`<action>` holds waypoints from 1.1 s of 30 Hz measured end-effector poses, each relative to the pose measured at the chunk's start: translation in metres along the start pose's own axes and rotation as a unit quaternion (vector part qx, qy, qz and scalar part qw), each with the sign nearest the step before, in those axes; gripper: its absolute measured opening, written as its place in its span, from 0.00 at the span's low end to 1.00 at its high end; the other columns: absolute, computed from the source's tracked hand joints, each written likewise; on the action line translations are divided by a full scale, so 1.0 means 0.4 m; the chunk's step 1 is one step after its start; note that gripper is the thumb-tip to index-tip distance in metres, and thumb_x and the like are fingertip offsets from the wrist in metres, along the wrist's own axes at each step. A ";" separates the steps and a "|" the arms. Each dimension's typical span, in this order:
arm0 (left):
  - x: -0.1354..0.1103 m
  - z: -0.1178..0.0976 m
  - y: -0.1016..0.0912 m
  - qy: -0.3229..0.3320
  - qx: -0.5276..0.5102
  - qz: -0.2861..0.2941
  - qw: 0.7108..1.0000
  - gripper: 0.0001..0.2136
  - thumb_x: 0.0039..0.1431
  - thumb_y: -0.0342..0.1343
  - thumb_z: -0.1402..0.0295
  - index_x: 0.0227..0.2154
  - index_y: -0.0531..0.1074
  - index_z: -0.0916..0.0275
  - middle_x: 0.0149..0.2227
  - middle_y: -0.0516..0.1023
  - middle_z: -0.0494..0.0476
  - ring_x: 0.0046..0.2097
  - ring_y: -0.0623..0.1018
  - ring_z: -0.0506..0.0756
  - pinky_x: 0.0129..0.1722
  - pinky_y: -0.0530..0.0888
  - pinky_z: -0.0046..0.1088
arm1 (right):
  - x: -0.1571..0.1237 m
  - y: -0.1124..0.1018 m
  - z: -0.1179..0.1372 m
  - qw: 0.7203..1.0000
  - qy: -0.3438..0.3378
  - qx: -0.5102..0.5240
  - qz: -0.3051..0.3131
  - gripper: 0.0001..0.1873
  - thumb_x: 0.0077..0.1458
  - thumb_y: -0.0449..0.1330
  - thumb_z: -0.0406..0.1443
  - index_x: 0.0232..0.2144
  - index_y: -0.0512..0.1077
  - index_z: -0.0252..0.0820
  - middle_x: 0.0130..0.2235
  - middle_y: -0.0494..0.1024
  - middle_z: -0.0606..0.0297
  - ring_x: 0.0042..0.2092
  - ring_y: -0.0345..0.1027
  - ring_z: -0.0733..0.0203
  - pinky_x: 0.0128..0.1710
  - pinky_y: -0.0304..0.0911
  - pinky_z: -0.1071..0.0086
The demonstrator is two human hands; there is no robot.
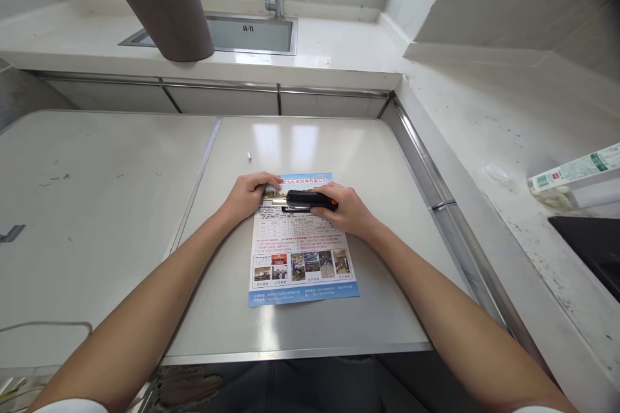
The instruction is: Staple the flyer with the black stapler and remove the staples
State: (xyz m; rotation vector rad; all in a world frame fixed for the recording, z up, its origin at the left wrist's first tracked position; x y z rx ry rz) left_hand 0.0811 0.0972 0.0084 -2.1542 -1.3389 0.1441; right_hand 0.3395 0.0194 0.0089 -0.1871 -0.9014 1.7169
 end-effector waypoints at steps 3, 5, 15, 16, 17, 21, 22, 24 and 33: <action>-0.004 -0.010 0.000 0.006 -0.020 -0.010 1.000 0.15 0.61 0.49 0.74 0.34 0.83 0.58 0.49 0.86 0.57 0.55 0.83 0.61 0.61 0.75 0.45 | -0.002 -0.005 0.015 0.998 -0.032 -0.005 -0.056 0.15 0.62 0.66 0.37 0.51 0.79 0.49 0.49 0.84 0.61 0.51 0.77 0.50 0.53 0.74 0.52; -0.007 -0.018 -0.003 0.009 -0.048 -0.024 0.999 0.14 0.63 0.50 0.73 0.37 0.83 0.59 0.50 0.85 0.58 0.56 0.82 0.61 0.63 0.74 0.46 | -0.005 -0.018 0.026 0.993 -0.058 -0.025 -0.097 0.15 0.65 0.62 0.36 0.54 0.78 0.52 0.51 0.84 0.62 0.53 0.76 0.49 0.55 0.74 0.50; -0.010 -0.010 0.014 -0.127 -0.407 0.052 0.903 0.19 0.72 0.53 0.53 0.52 0.77 0.62 0.58 0.81 0.68 0.55 0.84 0.64 0.61 0.77 0.50 | -0.030 -0.028 0.054 0.973 -0.142 -0.164 -0.077 0.19 0.74 0.52 0.36 0.57 0.78 0.61 0.57 0.82 0.69 0.61 0.71 0.47 0.65 0.65 0.38; -0.012 -0.009 0.016 -0.144 -0.412 0.069 0.897 0.20 0.73 0.53 0.52 0.53 0.77 0.63 0.56 0.82 0.69 0.53 0.85 0.65 0.60 0.79 0.51 | -0.031 -0.027 0.056 0.971 -0.147 -0.175 -0.071 0.19 0.74 0.53 0.36 0.56 0.78 0.61 0.57 0.82 0.70 0.61 0.71 0.48 0.65 0.65 0.39; -0.013 -0.009 0.018 -0.159 -0.412 0.085 0.893 0.21 0.73 0.53 0.51 0.53 0.77 0.64 0.54 0.83 0.70 0.53 0.85 0.66 0.58 0.80 0.51 | -0.032 -0.026 0.058 0.969 -0.153 -0.184 -0.066 0.18 0.74 0.53 0.36 0.56 0.78 0.61 0.57 0.82 0.71 0.61 0.71 0.49 0.64 0.65 0.40; -0.020 -0.008 0.018 -0.185 -0.415 0.134 0.881 0.19 0.71 0.57 0.54 0.53 0.79 0.64 0.52 0.84 0.71 0.51 0.86 0.65 0.55 0.82 0.47 | -0.032 -0.023 0.068 0.957 -0.194 -0.203 -0.067 0.21 0.73 0.55 0.33 0.59 0.75 0.63 0.57 0.82 0.72 0.60 0.72 0.51 0.65 0.66 0.43; -0.021 -0.007 0.016 -0.186 -0.424 0.137 0.876 0.17 0.71 0.59 0.57 0.53 0.79 0.64 0.53 0.83 0.70 0.50 0.86 0.63 0.55 0.83 0.45 | -0.031 -0.024 0.071 0.953 -0.205 -0.206 -0.086 0.22 0.72 0.56 0.32 0.60 0.74 0.63 0.57 0.82 0.72 0.60 0.73 0.52 0.64 0.67 0.44; -0.021 0.000 0.012 -0.186 -0.455 0.126 0.862 0.13 0.69 0.61 0.64 0.51 0.80 0.65 0.53 0.83 0.68 0.46 0.86 0.58 0.54 0.83 0.38 | -0.028 -0.030 0.076 0.943 -0.219 -0.208 -0.142 0.24 0.71 0.56 0.30 0.60 0.74 0.62 0.55 0.83 0.71 0.58 0.74 0.52 0.61 0.69 0.47; 0.000 0.028 -0.018 -0.189 -0.501 -0.071 0.842 0.11 0.63 0.59 0.80 0.47 0.81 0.69 0.47 0.83 0.65 0.49 0.84 0.55 0.60 0.79 0.32 | -0.010 -0.053 0.062 0.956 -0.106 -0.119 -0.248 0.18 0.61 0.59 0.26 0.49 0.78 0.49 0.46 0.85 0.62 0.49 0.76 0.50 0.50 0.74 0.52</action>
Point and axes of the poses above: each hand's wrist, its own x-axis towards the middle knuckle, its own y-axis out of the palm, z = x × y, the point moved 3 cm from there along x, towards the middle knuckle
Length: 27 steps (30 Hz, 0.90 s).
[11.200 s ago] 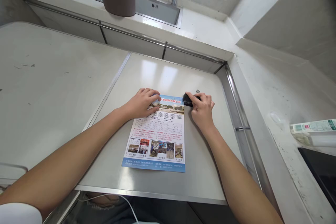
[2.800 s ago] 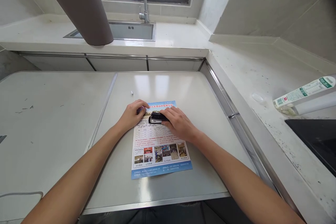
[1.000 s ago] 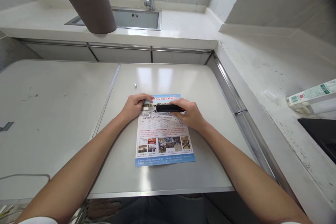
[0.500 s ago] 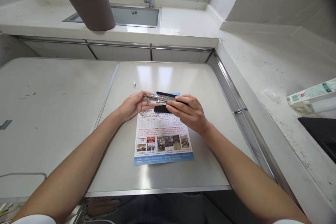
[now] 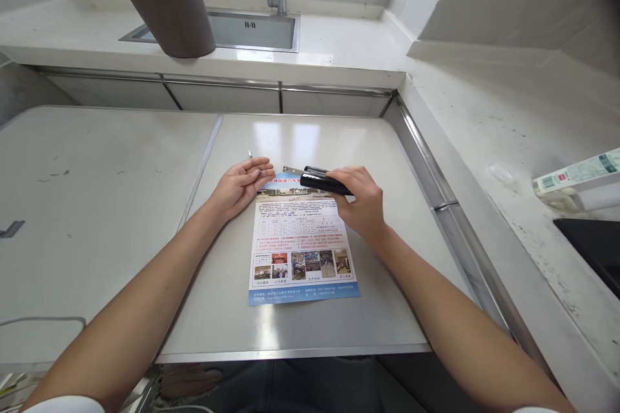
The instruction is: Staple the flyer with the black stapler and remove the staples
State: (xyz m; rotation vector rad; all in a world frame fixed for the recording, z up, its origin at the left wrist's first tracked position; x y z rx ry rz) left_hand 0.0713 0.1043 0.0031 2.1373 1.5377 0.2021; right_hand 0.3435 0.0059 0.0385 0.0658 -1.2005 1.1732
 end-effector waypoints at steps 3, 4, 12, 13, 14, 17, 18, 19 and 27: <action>0.002 -0.002 0.001 0.024 0.008 -0.018 1.000 0.11 0.63 0.61 0.79 0.46 0.81 0.67 0.47 0.83 0.64 0.49 0.84 0.55 0.63 0.77 0.36 | -0.003 0.013 -0.013 0.989 0.100 0.078 0.069 0.15 0.56 0.66 0.30 0.46 0.79 0.47 0.44 0.84 0.62 0.45 0.78 0.51 0.43 0.74 0.58; 0.002 -0.002 0.002 0.028 0.013 -0.013 0.999 0.10 0.62 0.62 0.78 0.46 0.81 0.67 0.48 0.83 0.64 0.49 0.84 0.55 0.64 0.77 0.36 | -0.006 0.019 -0.017 0.982 0.130 0.101 0.093 0.15 0.55 0.67 0.31 0.46 0.79 0.46 0.43 0.84 0.62 0.44 0.78 0.51 0.42 0.73 0.59; -0.003 0.007 0.011 0.038 0.076 0.020 0.996 0.14 0.59 0.72 0.66 0.45 0.80 0.65 0.47 0.84 0.64 0.50 0.85 0.57 0.60 0.79 0.35 | -0.015 0.050 -0.017 0.939 0.198 0.163 0.228 0.16 0.51 0.68 0.34 0.43 0.76 0.44 0.40 0.81 0.65 0.39 0.73 0.57 0.40 0.66 0.64; -0.004 0.007 0.013 0.042 0.085 0.022 0.995 0.15 0.58 0.73 0.64 0.45 0.80 0.64 0.47 0.84 0.63 0.49 0.85 0.57 0.59 0.80 0.36 | -0.014 0.050 -0.015 0.935 0.199 0.167 0.239 0.15 0.51 0.68 0.35 0.43 0.75 0.44 0.39 0.80 0.65 0.38 0.72 0.57 0.40 0.65 0.65; -0.006 0.007 0.014 0.048 0.093 0.024 0.994 0.16 0.58 0.73 0.62 0.44 0.80 0.64 0.46 0.84 0.63 0.48 0.86 0.57 0.58 0.80 0.36 | -0.012 0.050 -0.014 0.932 0.199 0.171 0.250 0.15 0.51 0.67 0.35 0.42 0.73 0.44 0.39 0.79 0.66 0.37 0.70 0.58 0.40 0.64 0.65; -0.010 0.007 0.018 0.063 0.117 0.028 0.991 0.17 0.56 0.74 0.60 0.44 0.81 0.63 0.45 0.85 0.61 0.44 0.86 0.55 0.54 0.82 0.34 | -0.006 0.046 -0.009 0.925 0.183 0.187 0.277 0.14 0.50 0.66 0.33 0.40 0.70 0.44 0.38 0.76 0.67 0.37 0.67 0.60 0.40 0.62 0.66; -0.012 0.007 0.020 0.068 0.130 0.032 0.989 0.18 0.56 0.74 0.59 0.44 0.81 0.63 0.44 0.85 0.61 0.43 0.86 0.55 0.52 0.83 0.33 | -0.004 0.045 -0.007 0.921 0.176 0.193 0.288 0.14 0.49 0.66 0.33 0.40 0.70 0.44 0.37 0.75 0.67 0.36 0.66 0.60 0.39 0.62 0.66; -0.014 0.006 0.023 0.073 0.146 0.038 0.986 0.18 0.56 0.74 0.58 0.44 0.82 0.63 0.43 0.85 0.61 0.40 0.86 0.54 0.48 0.83 0.32 | -0.003 0.043 -0.006 0.917 0.171 0.199 0.300 0.14 0.49 0.65 0.32 0.39 0.69 0.44 0.37 0.75 0.68 0.36 0.66 0.61 0.39 0.61 0.66; -0.037 0.006 0.066 0.104 0.270 0.084 0.954 0.21 0.57 0.72 0.56 0.48 0.80 0.63 0.37 0.85 0.59 0.24 0.73 0.47 0.22 0.72 0.24 | 0.002 0.035 -0.004 0.909 0.109 0.242 0.321 0.15 0.63 0.64 0.45 0.47 0.71 0.46 0.46 0.77 0.60 0.46 0.70 0.54 0.43 0.67 0.63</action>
Point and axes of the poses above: each hand's wrist, its own x-axis towards the middle knuckle, its own y-axis out of the palm, z = x × y, the point moved 3 cm from there along x, towards the middle knuckle
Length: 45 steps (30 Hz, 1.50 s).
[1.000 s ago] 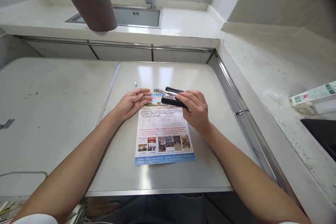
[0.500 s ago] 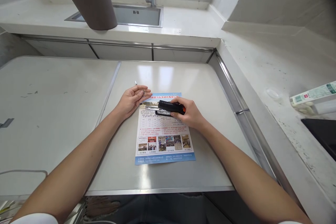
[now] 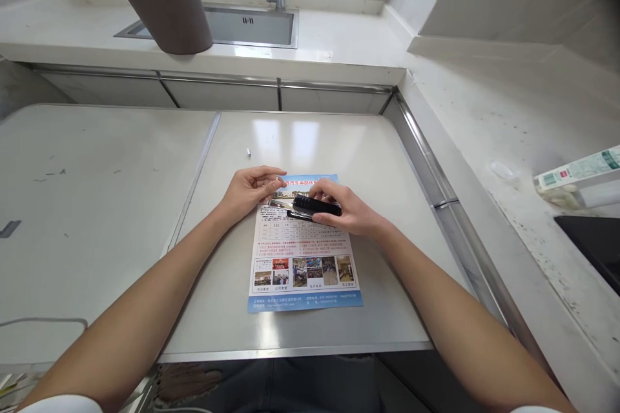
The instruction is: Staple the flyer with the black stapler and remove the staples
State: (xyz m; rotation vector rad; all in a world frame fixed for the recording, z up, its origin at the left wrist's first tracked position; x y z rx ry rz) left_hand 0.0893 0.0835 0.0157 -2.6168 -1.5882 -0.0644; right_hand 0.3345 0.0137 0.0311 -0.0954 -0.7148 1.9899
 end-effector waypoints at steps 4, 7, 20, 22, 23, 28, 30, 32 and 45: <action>-0.010 -0.013 0.031 0.016 -0.020 -0.011 1.000 0.22 0.57 0.72 0.58 0.46 0.68 0.58 0.37 0.86 0.55 0.26 0.76 0.48 0.26 0.75 0.24 | -0.004 0.004 0.020 0.987 -0.121 -0.096 -0.054 0.22 0.69 0.58 0.51 0.58 0.70 0.49 0.65 0.70 0.53 0.65 0.62 0.45 0.62 0.63 0.48; -0.017 -0.019 0.050 0.030 -0.016 -0.009 0.999 0.23 0.56 0.73 0.59 0.41 0.63 0.57 0.35 0.85 0.52 0.23 0.74 0.47 0.24 0.72 0.23 | -0.008 0.023 0.034 0.957 -0.179 -0.227 -0.021 0.24 0.70 0.60 0.49 0.63 0.69 0.51 0.72 0.64 0.56 0.71 0.55 0.43 0.69 0.55 0.43; -0.036 -0.032 0.063 0.034 0.014 0.006 0.999 0.20 0.52 0.75 0.56 0.39 0.72 0.58 0.29 0.84 0.51 0.26 0.80 0.54 0.28 0.76 0.31 | -0.005 0.044 0.052 0.943 -0.164 -0.290 0.013 0.27 0.72 0.58 0.40 0.70 0.63 0.55 0.72 0.66 0.62 0.72 0.58 0.47 0.70 0.54 0.44; -0.038 -0.034 0.063 0.030 0.006 0.015 0.999 0.21 0.53 0.75 0.54 0.40 0.73 0.58 0.30 0.85 0.52 0.27 0.82 0.56 0.30 0.78 0.32 | -0.005 0.042 0.052 0.943 -0.173 -0.286 0.007 0.28 0.73 0.56 0.40 0.72 0.61 0.53 0.71 0.67 0.59 0.72 0.60 0.48 0.69 0.54 0.46; -0.040 -0.036 0.063 0.028 0.002 0.018 0.999 0.21 0.53 0.74 0.54 0.41 0.74 0.58 0.31 0.85 0.53 0.28 0.82 0.56 0.31 0.78 0.33 | -0.006 0.042 0.053 0.942 -0.179 -0.284 0.002 0.29 0.74 0.56 0.39 0.73 0.59 0.51 0.71 0.66 0.58 0.72 0.60 0.49 0.69 0.55 0.46; -0.045 -0.043 0.062 0.041 -0.002 0.017 0.999 0.23 0.55 0.73 0.52 0.46 0.73 0.58 0.35 0.87 0.56 0.28 0.83 0.56 0.29 0.76 0.31 | -0.012 0.038 0.060 0.947 -0.192 -0.257 -0.034 0.33 0.74 0.55 0.39 0.76 0.52 0.50 0.72 0.64 0.56 0.72 0.59 0.49 0.69 0.58 0.49; -0.041 -0.045 0.058 0.055 0.000 -0.003 0.998 0.22 0.58 0.71 0.51 0.46 0.72 0.58 0.37 0.87 0.57 0.27 0.82 0.54 0.29 0.74 0.31 | -0.014 0.025 0.055 0.954 -0.169 -0.239 -0.068 0.33 0.73 0.56 0.41 0.75 0.54 0.50 0.72 0.65 0.56 0.72 0.59 0.47 0.69 0.59 0.49; -0.034 -0.044 0.041 0.069 0.015 -0.056 0.996 0.19 0.62 0.67 0.49 0.43 0.72 0.58 0.35 0.86 0.56 0.25 0.78 0.52 0.28 0.72 0.30 | -0.015 -0.002 0.038 0.959 -0.118 -0.226 -0.121 0.31 0.73 0.56 0.43 0.74 0.58 0.50 0.71 0.66 0.57 0.72 0.59 0.46 0.70 0.59 0.47; 0.030 0.037 -0.143 0.091 0.457 -0.194 0.863 0.14 0.68 0.51 0.68 0.52 0.76 0.60 0.63 0.73 0.68 0.65 0.70 0.69 0.67 0.64 0.53 | -0.043 -0.116 -0.222 0.913 0.222 -0.237 -0.246 0.34 0.66 0.56 0.44 0.70 0.61 0.40 0.70 0.66 0.48 0.72 0.58 0.40 0.72 0.56 0.40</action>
Point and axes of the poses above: each hand's wrist, its own x-axis towards the middle knuckle, its own y-axis out of the palm, z = x × y, the point moved 3 cm from there along x, towards the middle knuckle
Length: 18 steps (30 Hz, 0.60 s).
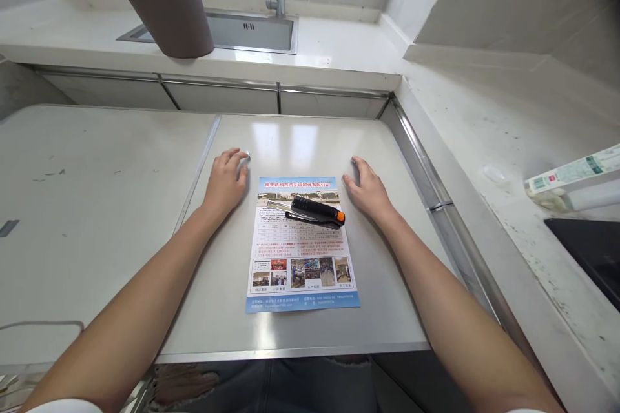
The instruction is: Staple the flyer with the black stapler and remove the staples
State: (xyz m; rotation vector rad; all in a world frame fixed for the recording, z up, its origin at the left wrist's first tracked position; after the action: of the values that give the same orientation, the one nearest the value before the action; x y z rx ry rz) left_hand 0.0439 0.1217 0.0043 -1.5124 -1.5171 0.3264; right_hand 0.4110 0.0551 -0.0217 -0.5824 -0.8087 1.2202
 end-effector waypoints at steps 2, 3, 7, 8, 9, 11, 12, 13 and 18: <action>-0.002 0.008 0.021 0.010 -0.004 0.028 1.000 0.17 0.68 0.50 0.69 0.56 0.75 0.60 0.67 0.70 0.68 0.68 0.67 0.69 0.69 0.62 0.54 | -0.002 0.009 -0.001 0.999 -0.003 -0.028 0.026 0.36 0.67 0.54 0.45 0.72 0.58 0.38 0.74 0.60 0.48 0.75 0.51 0.40 0.74 0.50 0.39; -0.003 0.011 0.029 0.014 -0.004 0.039 0.999 0.19 0.67 0.50 0.69 0.58 0.75 0.60 0.68 0.70 0.67 0.68 0.66 0.69 0.70 0.61 0.55 | -0.003 0.012 0.001 0.998 -0.007 -0.041 0.039 0.37 0.68 0.53 0.45 0.73 0.56 0.37 0.75 0.58 0.48 0.76 0.48 0.40 0.75 0.47 0.39; -0.006 0.010 0.045 0.036 0.020 0.079 0.996 0.22 0.66 0.49 0.71 0.61 0.73 0.61 0.70 0.68 0.67 0.70 0.66 0.70 0.70 0.60 0.57 | -0.005 0.012 0.013 0.996 -0.019 -0.067 0.062 0.35 0.69 0.50 0.44 0.73 0.57 0.33 0.75 0.56 0.45 0.76 0.48 0.41 0.76 0.45 0.39; -0.006 0.008 0.045 0.042 0.029 0.085 0.995 0.22 0.66 0.49 0.72 0.61 0.74 0.60 0.70 0.68 0.67 0.70 0.66 0.70 0.69 0.60 0.58 | -0.005 0.010 0.016 0.996 -0.022 -0.067 0.060 0.35 0.69 0.51 0.43 0.72 0.58 0.33 0.74 0.58 0.44 0.76 0.49 0.41 0.75 0.46 0.38; -0.006 0.004 0.043 0.046 0.036 0.088 0.994 0.21 0.66 0.49 0.72 0.60 0.74 0.60 0.70 0.69 0.66 0.69 0.67 0.70 0.69 0.61 0.58 | -0.006 0.008 0.019 0.996 -0.026 -0.066 0.054 0.34 0.68 0.51 0.43 0.71 0.59 0.34 0.74 0.59 0.44 0.76 0.51 0.41 0.75 0.46 0.38; -0.006 -0.003 0.037 0.047 0.044 0.085 0.994 0.20 0.66 0.49 0.73 0.57 0.76 0.59 0.68 0.71 0.65 0.67 0.69 0.70 0.67 0.63 0.57 | -0.005 0.003 0.024 0.997 -0.034 -0.055 0.040 0.32 0.68 0.53 0.42 0.70 0.62 0.36 0.72 0.63 0.44 0.75 0.54 0.40 0.74 0.49 0.37; -0.006 -0.007 0.033 0.044 0.045 0.082 0.995 0.20 0.65 0.48 0.74 0.56 0.77 0.58 0.66 0.72 0.65 0.66 0.71 0.69 0.66 0.65 0.56 | -0.006 0.001 0.027 0.997 -0.040 -0.047 0.034 0.32 0.67 0.53 0.42 0.69 0.63 0.36 0.71 0.65 0.45 0.74 0.55 0.41 0.74 0.50 0.38; -0.006 -0.010 0.029 0.041 0.044 0.080 0.995 0.20 0.65 0.48 0.75 0.54 0.77 0.58 0.65 0.73 0.65 0.64 0.73 0.68 0.64 0.66 0.54 | -0.006 0.000 0.029 0.998 -0.048 -0.039 0.030 0.31 0.67 0.53 0.42 0.68 0.64 0.37 0.70 0.67 0.45 0.73 0.57 0.41 0.73 0.52 0.39; -0.006 -0.017 0.019 0.029 0.041 0.074 0.996 0.21 0.60 0.47 0.80 0.49 0.80 0.58 0.57 0.76 0.66 0.58 0.76 0.68 0.60 0.70 0.52 | -0.005 0.009 0.030 0.996 -0.073 -0.038 0.032 0.30 0.68 0.52 0.42 0.68 0.65 0.39 0.70 0.67 0.48 0.73 0.56 0.41 0.73 0.52 0.38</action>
State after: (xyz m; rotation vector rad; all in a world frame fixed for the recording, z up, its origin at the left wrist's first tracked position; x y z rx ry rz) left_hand 0.0534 0.1183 0.0012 -1.5581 -1.3345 0.4234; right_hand 0.3992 0.0538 -0.0177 -0.5889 -0.9689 1.3075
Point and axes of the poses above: each hand's wrist, its own x-axis towards the middle knuckle, its own y-axis out of the palm, z = x × y, the point moved 3 cm from there along x, towards the middle knuckle
